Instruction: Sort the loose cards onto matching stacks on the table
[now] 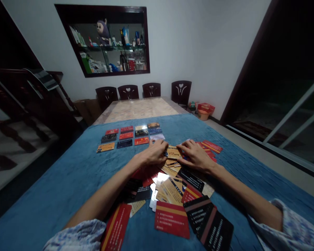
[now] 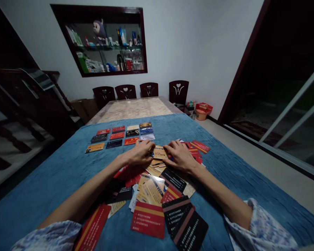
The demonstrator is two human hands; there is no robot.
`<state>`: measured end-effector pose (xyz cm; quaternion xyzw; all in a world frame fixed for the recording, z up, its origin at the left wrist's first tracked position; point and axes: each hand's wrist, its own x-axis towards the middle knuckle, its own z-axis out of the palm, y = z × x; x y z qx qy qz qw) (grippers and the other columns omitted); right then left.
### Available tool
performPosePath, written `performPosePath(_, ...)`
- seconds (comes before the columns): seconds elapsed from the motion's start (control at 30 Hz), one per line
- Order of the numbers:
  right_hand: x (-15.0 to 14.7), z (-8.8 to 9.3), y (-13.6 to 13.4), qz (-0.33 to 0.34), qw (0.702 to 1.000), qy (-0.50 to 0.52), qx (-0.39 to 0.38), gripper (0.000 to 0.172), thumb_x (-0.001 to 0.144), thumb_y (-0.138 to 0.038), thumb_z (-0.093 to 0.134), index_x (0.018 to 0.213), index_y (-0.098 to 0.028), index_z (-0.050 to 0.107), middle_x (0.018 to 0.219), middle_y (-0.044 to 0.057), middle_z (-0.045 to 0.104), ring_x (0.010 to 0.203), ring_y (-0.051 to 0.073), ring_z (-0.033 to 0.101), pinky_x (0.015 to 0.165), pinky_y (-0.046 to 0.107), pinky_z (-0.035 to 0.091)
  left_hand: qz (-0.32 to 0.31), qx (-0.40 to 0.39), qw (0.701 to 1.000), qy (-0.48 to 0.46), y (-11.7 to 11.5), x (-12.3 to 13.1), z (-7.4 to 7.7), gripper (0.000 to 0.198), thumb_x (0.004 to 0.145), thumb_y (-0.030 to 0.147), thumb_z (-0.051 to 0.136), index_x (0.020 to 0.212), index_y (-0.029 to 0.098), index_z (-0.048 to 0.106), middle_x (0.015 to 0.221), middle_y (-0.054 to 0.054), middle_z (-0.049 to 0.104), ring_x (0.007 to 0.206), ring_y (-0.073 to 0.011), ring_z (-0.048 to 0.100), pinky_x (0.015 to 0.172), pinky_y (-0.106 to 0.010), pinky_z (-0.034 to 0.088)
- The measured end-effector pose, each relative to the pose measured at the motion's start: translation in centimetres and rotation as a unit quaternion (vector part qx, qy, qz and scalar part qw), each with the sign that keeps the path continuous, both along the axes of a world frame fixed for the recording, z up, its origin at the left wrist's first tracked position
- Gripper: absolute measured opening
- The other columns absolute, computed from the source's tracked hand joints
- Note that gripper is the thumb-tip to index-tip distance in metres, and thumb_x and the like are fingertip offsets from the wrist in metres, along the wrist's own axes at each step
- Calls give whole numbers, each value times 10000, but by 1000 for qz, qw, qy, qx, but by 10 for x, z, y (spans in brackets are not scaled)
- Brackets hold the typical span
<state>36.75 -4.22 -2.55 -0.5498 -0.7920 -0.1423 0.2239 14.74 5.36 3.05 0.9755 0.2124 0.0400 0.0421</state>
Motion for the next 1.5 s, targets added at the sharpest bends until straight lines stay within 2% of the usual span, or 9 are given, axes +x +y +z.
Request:
performPosePath(0.27,-2,5,5,14,1000,4,-20,403,890,-450,608,1194,-185,627,1057,120,619,958,259,511,819,401,441,-5,11,1000,8,2,-3,5,261,840,260,595,1076,160,545,1129,-115,539,1127,-293,492,1013,-503,330)
performPosePath(0.57,-19,19,14,24,997,-18,-69,398,863,-400,604,1189,-172,627,1085,128,628,971,267,515,814,390,427,-18,26,999,-17,17,-26,-4,275,850,290,617,1099,183,569,1126,-99,559,1099,-286,504,1030,-527,299)
performPosePath(0.77,-48,31,29,23,991,-51,-121,425,861,-450,599,1189,-183,638,1117,139,629,1018,287,504,784,379,401,16,26,999,-11,24,-54,-9,325,812,240,628,1127,173,587,1145,-112,562,1117,-303,503,1027,-529,296)
performPosePath(0.93,-77,35,45,31,987,-63,-144,447,866,-483,602,1209,-199,636,1152,138,619,1065,290,497,806,369,388,40,24,999,-12,22,-86,-3,366,823,228,598,1183,181,551,1177,-118,563,1138,-300,490,1036,-546,287)
performPosePath(1.13,-110,38,72,54,982,-84,-163,457,864,-483,627,1217,-193,631,1192,147,599,1125,303,480,828,369,389,100,22,995,2,26,-121,1,411,803,191,615,1206,139,553,1198,-136,555,1148,-302,492,1049,-550,273)
performPosePath(1.5,-174,58,107,85,971,-89,-205,334,854,-453,655,1071,-200,678,1200,130,594,1144,303,472,857,378,423,194,32,980,18,45,-176,-2,450,790,154,604,1235,195,553,1250,-120,555,1184,-303,496,1041,-535,301)
